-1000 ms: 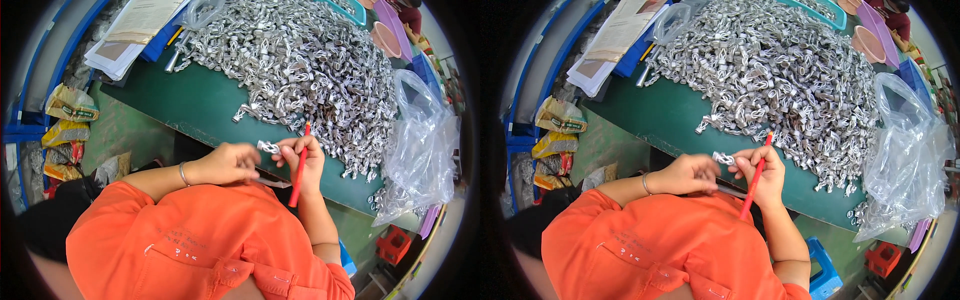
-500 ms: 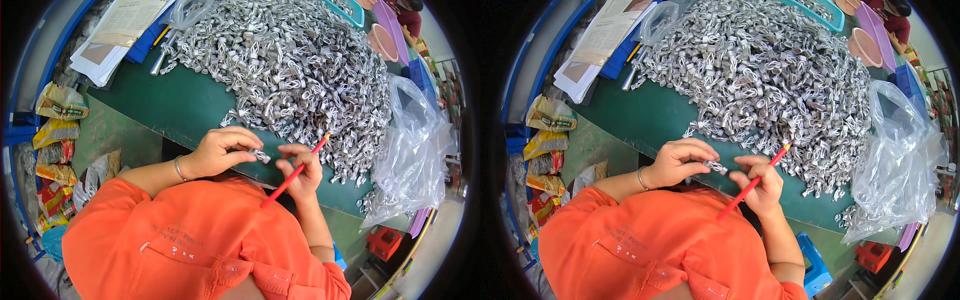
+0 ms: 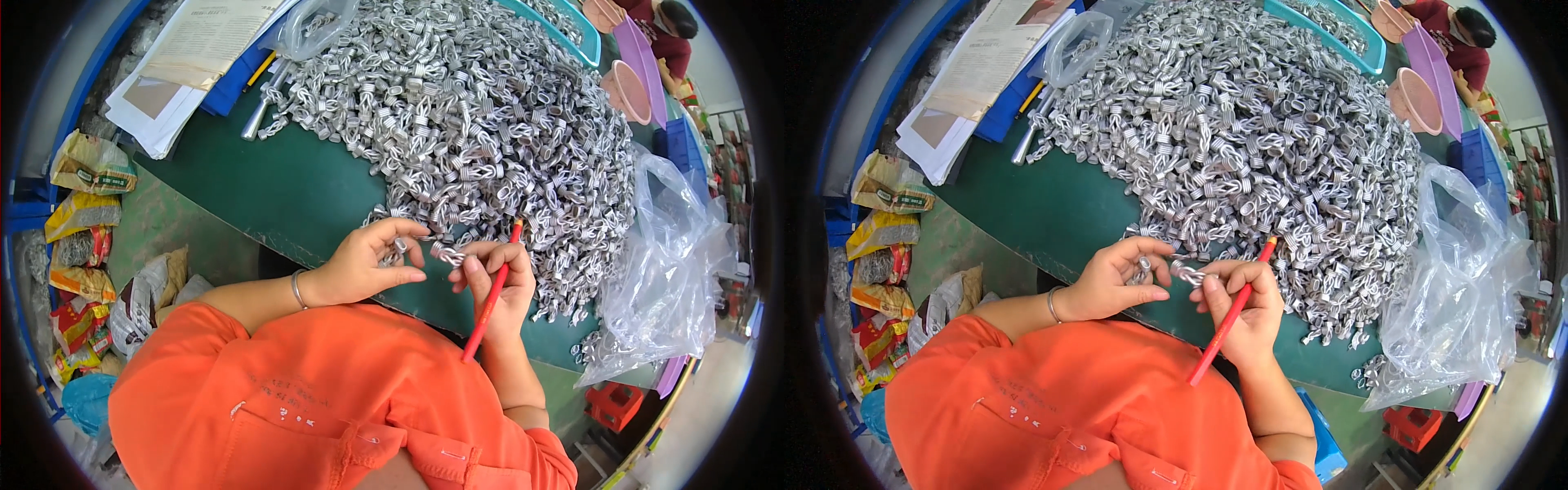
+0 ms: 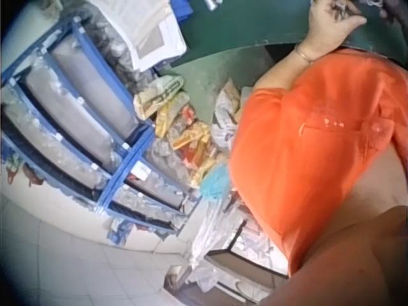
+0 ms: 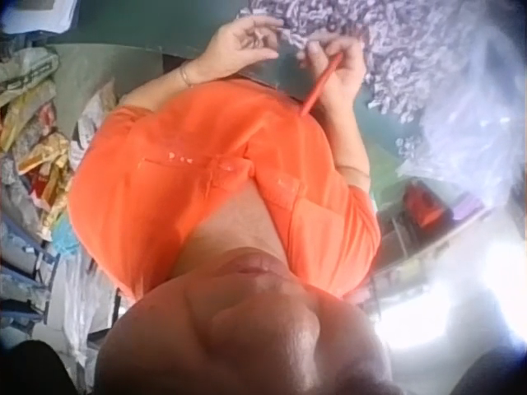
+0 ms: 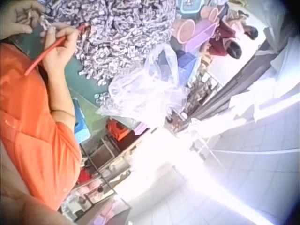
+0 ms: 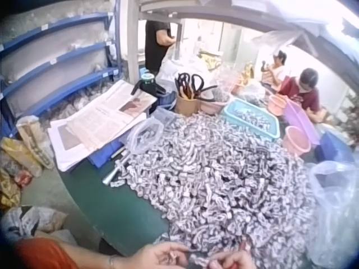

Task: The person assembles small white plastic components by picking up individual pieces from a large pile on a green table and joining them together by hand. Using a red pencil held in the right hand as a probe or tool, the person inserts one plastic piece into another, repeats this for several pairs, and drops the assembled units into a bin below the table edge.

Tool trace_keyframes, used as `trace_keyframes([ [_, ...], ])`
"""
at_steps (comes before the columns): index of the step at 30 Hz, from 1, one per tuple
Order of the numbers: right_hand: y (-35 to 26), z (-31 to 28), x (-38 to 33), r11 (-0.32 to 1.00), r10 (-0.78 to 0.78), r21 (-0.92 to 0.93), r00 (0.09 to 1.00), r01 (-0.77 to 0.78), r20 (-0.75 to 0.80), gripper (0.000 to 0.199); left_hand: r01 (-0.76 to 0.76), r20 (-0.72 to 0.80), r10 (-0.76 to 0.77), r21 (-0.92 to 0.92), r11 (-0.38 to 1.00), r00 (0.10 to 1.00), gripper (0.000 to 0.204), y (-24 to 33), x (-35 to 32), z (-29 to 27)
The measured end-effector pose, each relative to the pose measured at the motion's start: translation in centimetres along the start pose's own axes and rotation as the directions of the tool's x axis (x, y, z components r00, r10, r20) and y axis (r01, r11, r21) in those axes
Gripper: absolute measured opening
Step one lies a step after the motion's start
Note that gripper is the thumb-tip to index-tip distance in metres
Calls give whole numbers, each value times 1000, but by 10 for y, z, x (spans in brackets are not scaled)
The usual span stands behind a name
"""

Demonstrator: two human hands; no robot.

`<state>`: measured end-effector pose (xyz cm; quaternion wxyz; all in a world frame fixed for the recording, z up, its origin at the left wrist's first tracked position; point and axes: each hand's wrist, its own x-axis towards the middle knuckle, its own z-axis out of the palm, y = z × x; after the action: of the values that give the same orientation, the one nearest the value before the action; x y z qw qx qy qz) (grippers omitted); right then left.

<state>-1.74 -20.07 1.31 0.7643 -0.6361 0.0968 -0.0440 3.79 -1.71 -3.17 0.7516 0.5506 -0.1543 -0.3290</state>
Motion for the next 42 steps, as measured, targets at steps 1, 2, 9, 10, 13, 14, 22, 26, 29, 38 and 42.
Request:
trace_keyframes([
  [1,-1,2,-2,998,9,64,1000,-10,13,22,-50,-3,50,-6,999,999,31,1,3,3],
  [2,-1,4,-5,999,-6,40,1000,5,29,22,-100,-9,100,-11,995,995,30,4,3,5],
  [9,14,-1,-12,991,-126,-23,988,129,88,22,-327,40,325,178,928,945,26,8,4,3],
  [10,21,-3,-12,966,-232,-88,967,241,101,24,-326,41,324,177,929,945,26,10,3,4],
  [13,27,-3,-15,903,-374,-175,919,392,124,31,-359,70,353,257,897,933,27,16,1,7],
  [14,27,-1,-16,861,-448,-217,888,461,109,32,-358,41,360,250,900,932,25,14,0,7],
  [22,20,-20,-12,567,-668,-585,739,580,85,30,153,23,-159,-441,884,987,14,24,-18,7],
  [26,26,-24,4,325,-495,-839,834,436,242,26,365,112,-372,-576,731,921,5,13,-29,1],
  [29,36,-17,12,84,-432,-886,818,456,380,29,326,82,-325,-451,831,942,6,0,-33,2],
  [38,25,-3,-38,991,-128,19,990,129,-66,24,170,-74,-174,-51,984,982,25,5,-39,24],
  [42,35,2,-58,971,-71,225,997,76,-29,26,148,-10,-148,49,988,989,23,13,-44,30],
])
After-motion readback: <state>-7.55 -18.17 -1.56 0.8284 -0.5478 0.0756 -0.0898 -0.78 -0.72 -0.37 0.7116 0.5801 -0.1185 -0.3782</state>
